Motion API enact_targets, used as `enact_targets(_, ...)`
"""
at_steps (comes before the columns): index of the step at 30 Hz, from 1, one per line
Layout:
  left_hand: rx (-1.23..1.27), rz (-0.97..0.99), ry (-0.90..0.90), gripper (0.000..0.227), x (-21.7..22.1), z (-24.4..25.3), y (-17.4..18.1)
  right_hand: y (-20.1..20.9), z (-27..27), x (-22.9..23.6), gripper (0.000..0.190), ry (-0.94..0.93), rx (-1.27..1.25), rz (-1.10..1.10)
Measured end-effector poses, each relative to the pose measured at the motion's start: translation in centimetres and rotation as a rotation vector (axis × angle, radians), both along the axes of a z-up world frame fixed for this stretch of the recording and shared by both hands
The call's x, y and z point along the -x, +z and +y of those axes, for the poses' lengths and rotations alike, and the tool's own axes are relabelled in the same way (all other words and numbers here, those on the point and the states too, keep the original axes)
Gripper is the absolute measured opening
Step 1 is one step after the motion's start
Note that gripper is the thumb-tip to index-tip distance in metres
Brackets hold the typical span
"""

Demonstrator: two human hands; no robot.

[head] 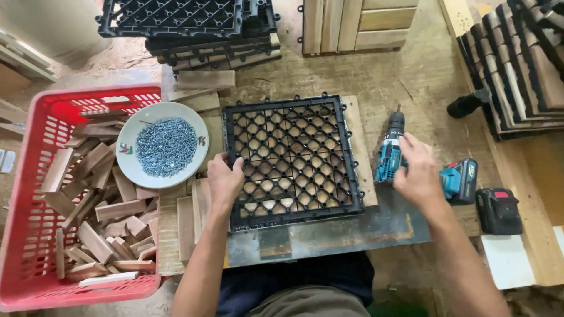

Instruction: Assembling wooden deck tiles by fastening wooden slats to a plastic grid base using a power drill and screws.

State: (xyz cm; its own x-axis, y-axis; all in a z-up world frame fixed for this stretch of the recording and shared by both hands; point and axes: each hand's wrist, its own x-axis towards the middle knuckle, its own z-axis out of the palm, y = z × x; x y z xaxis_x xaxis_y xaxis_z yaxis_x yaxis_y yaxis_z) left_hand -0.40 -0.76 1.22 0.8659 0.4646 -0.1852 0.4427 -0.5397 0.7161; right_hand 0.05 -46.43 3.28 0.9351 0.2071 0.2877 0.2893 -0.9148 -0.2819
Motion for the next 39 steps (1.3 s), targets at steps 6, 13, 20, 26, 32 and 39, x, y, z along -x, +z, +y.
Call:
enact_targets(6, -0.024, 0.045, 0.062, 0.059, -0.8, -0.5, -0.7, -0.4, 12.2, -0.2, 0.065, -0.065, -0.223, 0.252)
enact_targets(13, -0.021, -0.022, 0.157, 0.055, -1.7, -1.5, -1.1, -2.8, 14.2, -0.8, 0.045, -0.388, -0.478, 0.221)
enact_targets(20, 0.014, -0.047, 0.246, 0.060, -2.7, -1.7, -2.3, -4.7, 13.9, -4.0, 0.033, -0.610, -0.866, 0.345)
enact_targets(26, -0.042, -0.088, 0.297, 0.052, -3.0, -2.3, -2.7, -4.0, 14.9, -4.2, 0.032, -0.661, -0.945, 0.252)
enact_targets(32, -0.030, -0.089, 0.181, 0.052, -2.6, -0.8, -2.3, -5.1, 14.3, -5.2, 0.033, -0.615, -0.978, 0.127)
enact_targets(39, -0.011, -0.036, 0.035, 0.060, -2.1, 0.0, 0.5, -3.3, 11.7, -7.7, 0.065, -0.586, -0.527, 0.455)
